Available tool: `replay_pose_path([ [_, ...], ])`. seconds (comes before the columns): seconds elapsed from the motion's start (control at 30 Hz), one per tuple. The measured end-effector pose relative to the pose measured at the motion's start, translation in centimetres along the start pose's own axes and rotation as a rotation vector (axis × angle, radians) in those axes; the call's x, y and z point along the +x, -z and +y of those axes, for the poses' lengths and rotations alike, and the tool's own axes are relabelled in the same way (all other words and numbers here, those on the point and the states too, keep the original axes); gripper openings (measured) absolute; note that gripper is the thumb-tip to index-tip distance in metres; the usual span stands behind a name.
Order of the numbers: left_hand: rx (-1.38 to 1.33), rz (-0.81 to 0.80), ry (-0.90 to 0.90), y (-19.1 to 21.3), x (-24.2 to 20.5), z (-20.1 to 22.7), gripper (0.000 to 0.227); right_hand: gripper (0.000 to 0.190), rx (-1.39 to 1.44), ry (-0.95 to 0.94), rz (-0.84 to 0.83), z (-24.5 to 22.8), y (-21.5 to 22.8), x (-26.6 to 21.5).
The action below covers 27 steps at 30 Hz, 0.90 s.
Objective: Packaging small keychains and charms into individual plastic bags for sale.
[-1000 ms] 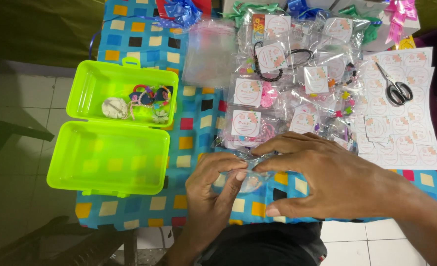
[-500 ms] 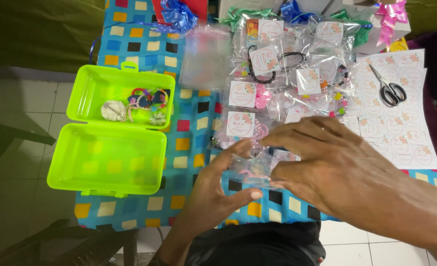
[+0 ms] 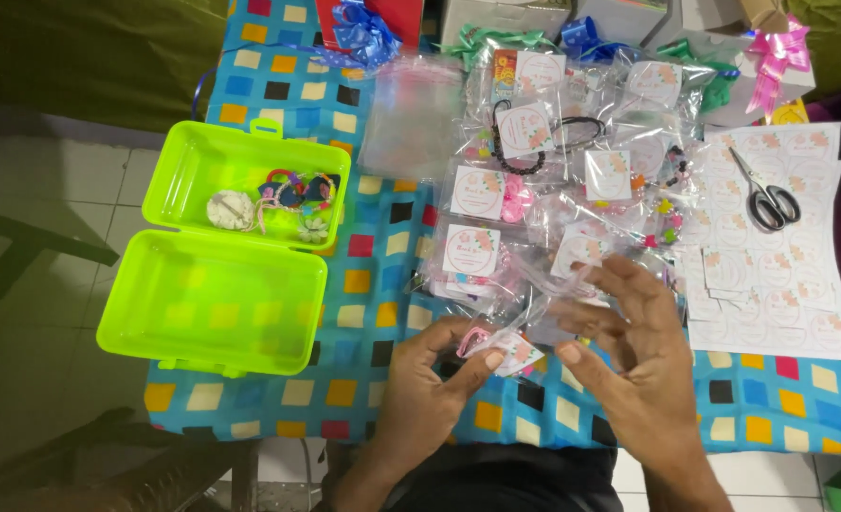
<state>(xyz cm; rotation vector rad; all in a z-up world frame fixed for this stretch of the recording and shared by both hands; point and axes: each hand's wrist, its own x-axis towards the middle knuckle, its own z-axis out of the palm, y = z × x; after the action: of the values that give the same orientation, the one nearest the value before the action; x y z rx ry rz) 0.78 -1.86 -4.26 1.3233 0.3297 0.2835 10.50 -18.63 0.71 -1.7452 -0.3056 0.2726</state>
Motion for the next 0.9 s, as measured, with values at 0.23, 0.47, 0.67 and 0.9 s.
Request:
replay_pose_path([
  [0.23,-0.038,0.006,-0.121,-1.7,0.8,1.2,0.027,0.040,-0.166,0.160,0.071,1.2,0.0,-1.1],
  [0.47,0.089,0.205,-0.201,-2.7,1.2,-0.1,0.019,0.023,-0.021,0.386,0.135,5.6,0.8,-1.4],
  [0.67,0.247,0.202,-0.445,-3.0,0.6,-1.0,0.027,0.018,-0.256,0.462,0.165,5.7,2.5,-1.8],
  [0.9,0.535,0.025,-0.514,-2.8,0.3,2.6,0.019,0.011,-0.333,0.442,0.195,5.8,4.1,-2.7],
])
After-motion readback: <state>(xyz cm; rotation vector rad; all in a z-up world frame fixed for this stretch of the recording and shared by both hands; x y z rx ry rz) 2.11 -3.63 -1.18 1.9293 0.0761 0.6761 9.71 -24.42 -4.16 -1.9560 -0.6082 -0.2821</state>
